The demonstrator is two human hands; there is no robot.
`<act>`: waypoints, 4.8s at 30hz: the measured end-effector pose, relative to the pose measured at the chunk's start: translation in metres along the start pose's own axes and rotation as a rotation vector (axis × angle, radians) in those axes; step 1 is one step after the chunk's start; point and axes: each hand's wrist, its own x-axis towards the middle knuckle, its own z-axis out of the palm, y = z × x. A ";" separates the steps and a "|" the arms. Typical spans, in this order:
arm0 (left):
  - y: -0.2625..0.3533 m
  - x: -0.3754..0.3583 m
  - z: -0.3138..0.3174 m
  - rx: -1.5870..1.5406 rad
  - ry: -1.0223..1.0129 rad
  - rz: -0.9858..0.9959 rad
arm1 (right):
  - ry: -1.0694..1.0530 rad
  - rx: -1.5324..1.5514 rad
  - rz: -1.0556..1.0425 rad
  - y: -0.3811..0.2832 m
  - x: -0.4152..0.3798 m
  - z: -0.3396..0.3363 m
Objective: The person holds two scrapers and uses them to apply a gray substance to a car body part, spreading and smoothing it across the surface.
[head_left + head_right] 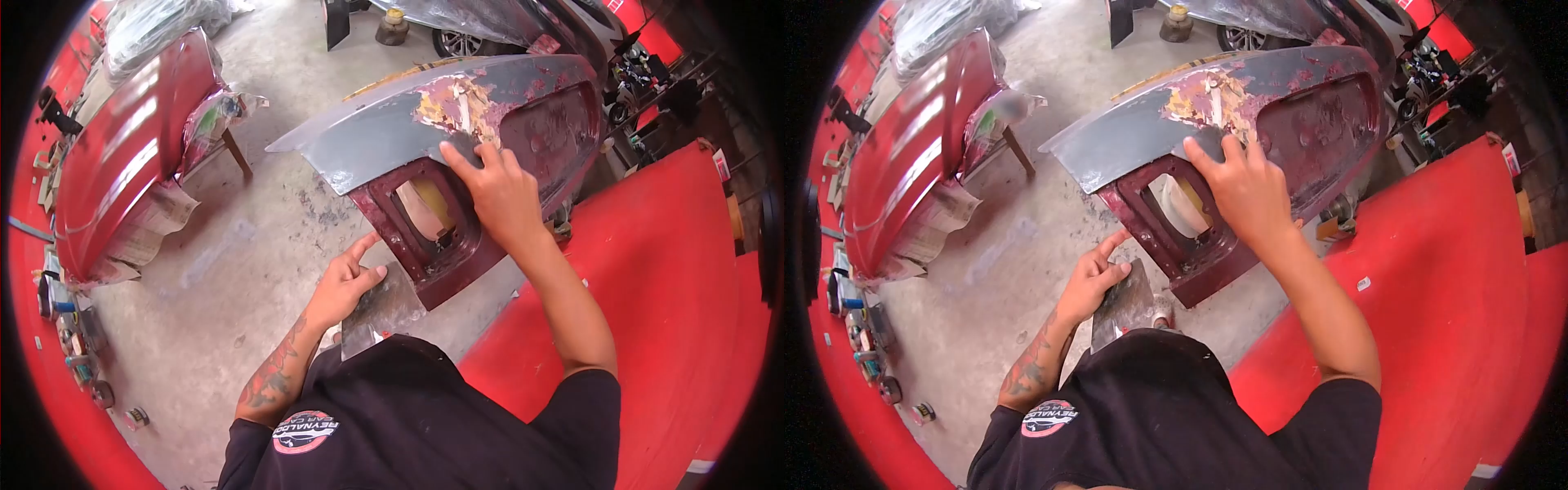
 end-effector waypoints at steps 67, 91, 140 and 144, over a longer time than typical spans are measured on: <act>0.007 -0.004 -0.006 0.059 -0.095 -0.060 | 0.011 0.003 -0.017 0.008 0.055 0.021; 0.014 -0.002 -0.008 -0.017 -0.175 -0.101 | 0.029 -0.013 -0.042 -0.017 0.056 0.010; 0.013 0.001 -0.020 -0.014 -0.229 -0.114 | -0.073 0.019 0.015 0.001 0.084 0.015; 0.008 0.002 -0.017 -0.045 -0.218 -0.094 | -0.099 0.004 -0.034 -0.025 0.059 -0.001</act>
